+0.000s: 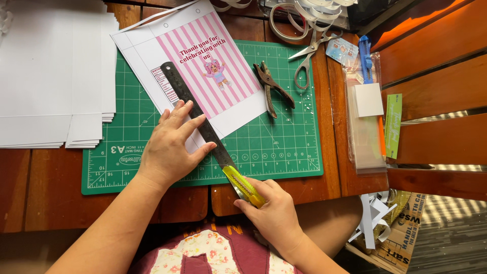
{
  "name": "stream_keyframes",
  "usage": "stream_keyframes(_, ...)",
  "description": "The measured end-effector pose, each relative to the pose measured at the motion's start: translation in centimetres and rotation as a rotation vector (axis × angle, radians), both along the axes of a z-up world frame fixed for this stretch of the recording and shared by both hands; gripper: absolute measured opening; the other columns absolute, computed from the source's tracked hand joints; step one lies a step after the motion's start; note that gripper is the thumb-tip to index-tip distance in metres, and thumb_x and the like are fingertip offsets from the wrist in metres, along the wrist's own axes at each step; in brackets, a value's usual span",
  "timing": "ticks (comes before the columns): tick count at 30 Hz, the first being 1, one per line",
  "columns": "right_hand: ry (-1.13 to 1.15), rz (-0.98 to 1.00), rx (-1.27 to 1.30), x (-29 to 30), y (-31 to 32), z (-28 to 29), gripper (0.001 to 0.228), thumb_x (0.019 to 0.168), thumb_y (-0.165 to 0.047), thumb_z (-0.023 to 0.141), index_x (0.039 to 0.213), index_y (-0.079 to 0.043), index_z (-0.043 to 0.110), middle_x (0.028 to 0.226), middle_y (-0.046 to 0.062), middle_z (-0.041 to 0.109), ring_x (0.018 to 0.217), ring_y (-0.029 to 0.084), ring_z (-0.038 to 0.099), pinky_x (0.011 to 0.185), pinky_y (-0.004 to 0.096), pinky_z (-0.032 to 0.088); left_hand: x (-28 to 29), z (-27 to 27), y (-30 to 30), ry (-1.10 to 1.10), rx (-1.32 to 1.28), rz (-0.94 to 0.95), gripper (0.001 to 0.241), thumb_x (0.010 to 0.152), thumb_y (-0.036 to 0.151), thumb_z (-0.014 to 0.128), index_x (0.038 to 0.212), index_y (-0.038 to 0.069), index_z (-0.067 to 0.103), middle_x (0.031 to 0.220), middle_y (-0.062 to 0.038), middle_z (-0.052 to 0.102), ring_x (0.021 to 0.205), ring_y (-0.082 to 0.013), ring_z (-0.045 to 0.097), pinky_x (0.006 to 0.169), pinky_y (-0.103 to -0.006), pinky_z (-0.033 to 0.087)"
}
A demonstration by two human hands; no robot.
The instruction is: The person uses a metal ruler and a yellow utility knife to trim the edges of a printed pink-and-white striped card on a green cutting mat. They then switch to scissors to trim the corners of the same card.
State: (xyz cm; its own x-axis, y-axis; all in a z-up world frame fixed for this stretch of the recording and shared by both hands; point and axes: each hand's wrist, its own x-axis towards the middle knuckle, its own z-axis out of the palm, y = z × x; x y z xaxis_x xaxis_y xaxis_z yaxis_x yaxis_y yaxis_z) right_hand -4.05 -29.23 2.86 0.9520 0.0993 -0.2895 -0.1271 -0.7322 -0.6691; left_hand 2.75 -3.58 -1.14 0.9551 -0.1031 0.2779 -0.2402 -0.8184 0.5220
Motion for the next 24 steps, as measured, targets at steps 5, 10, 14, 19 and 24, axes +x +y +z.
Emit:
stream_keyframes(5,0.023,0.001,0.016,0.2,-0.1,-0.1,0.053,0.068,-0.029,0.093,0.12,-0.03,0.08,0.088,-0.007,0.072,0.078,0.011,0.071,0.08,0.024,0.054,0.0,-0.3,0.0,-0.021,-0.032,0.011,0.059,0.08,0.039,0.084,0.129,0.01,0.07,0.15,-0.022,0.055,0.145,-0.037,0.047,0.118,-0.0545,0.034)
stream_keyframes(10,0.018,-0.008,0.055,0.2,-0.4,-0.5,0.053,0.068,-0.026,0.094,0.119,-0.027,0.081,0.088,-0.006,0.072,0.08,0.01,0.071,0.081,0.023,0.055,0.1,-0.4,0.1,-0.035,-0.019,0.006,0.057,0.08,0.039,0.084,0.127,0.01,0.071,0.149,-0.023,0.055,0.144,-0.0383,0.047,0.117,-0.0546,0.036)
stream_keyframes(14,0.007,-0.005,0.09,0.3,-0.5,-0.6,0.052,0.067,-0.024,0.094,0.117,-0.024,0.081,0.088,-0.005,0.072,0.079,0.01,0.071,0.081,0.022,0.054,0.1,-0.5,0.1,-0.041,-0.025,0.007,0.056,0.08,0.037,0.085,0.127,0.01,0.071,0.149,-0.024,0.056,0.144,-0.0384,0.048,0.117,-0.0547,0.037)
stream_keyframes(19,-0.011,0.007,0.101,0.4,-0.6,-0.8,0.051,0.067,-0.024,0.094,0.116,-0.023,0.081,0.088,-0.004,0.073,0.079,0.01,0.071,0.081,0.022,0.054,0.2,-0.3,0.0,-0.041,-0.02,0.011,0.054,0.081,0.038,0.084,0.126,0.01,0.072,0.149,-0.023,0.056,0.143,-0.0382,0.048,0.117,-0.0541,0.038)
stream_keyframes(24,-0.024,0.016,0.107,0.4,-0.8,-1.0,0.049,0.068,-0.023,0.094,0.116,-0.023,0.081,0.085,-0.004,0.07,0.076,0.011,0.069,0.079,0.022,0.054,0.2,-0.3,0.0,-0.068,-0.017,0.004,0.053,0.081,0.036,0.084,0.124,0.009,0.072,0.147,-0.024,0.057,0.142,-0.0392,0.05,0.117,-0.0527,0.038)
